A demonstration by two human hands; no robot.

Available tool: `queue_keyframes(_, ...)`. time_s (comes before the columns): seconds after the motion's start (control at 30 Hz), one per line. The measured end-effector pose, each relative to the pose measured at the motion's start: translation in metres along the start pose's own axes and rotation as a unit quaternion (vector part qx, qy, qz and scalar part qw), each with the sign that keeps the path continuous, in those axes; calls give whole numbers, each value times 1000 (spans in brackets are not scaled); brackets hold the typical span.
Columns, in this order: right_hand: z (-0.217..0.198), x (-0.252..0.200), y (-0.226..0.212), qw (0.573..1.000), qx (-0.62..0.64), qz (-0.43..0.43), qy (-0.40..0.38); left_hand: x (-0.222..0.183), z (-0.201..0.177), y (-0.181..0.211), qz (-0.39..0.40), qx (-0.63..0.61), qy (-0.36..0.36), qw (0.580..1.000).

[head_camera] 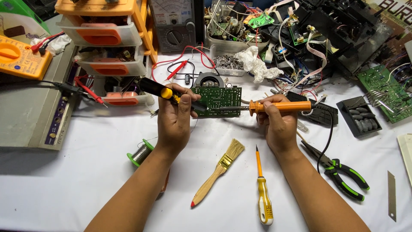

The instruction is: Desoldering a circuit board and performing maintenance on a desoldering pump by cleaning it and applying glue.

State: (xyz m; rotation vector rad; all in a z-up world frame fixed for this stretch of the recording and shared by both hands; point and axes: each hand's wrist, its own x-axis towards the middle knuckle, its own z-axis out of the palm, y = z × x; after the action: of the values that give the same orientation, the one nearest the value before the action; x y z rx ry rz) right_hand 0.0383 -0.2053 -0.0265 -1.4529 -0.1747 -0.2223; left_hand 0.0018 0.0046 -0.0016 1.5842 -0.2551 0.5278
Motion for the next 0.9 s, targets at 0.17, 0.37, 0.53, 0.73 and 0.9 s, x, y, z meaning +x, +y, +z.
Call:
queue_keyframes(0.17,-1,2,5,1000,-7,-1,3,0,0,0,3,-2,-1,1000)
queue_keyframes(0.37,-1,1,4,1000,-2,-3,8,0,0,-2,6,-15,5,1000)
queue_keyframes(0.53,-2,2,6,1000,5,2,10,0,0,-1,21,-20,17,999)
queue_keyframes(0.73,-7,4,-6,996,48,-5,73,0,1,8,75,-53,59,994)
queue_keyframes(0.9,-41,6,-74,975,122,-72,170,-3,3,27,84,-83,103,988)
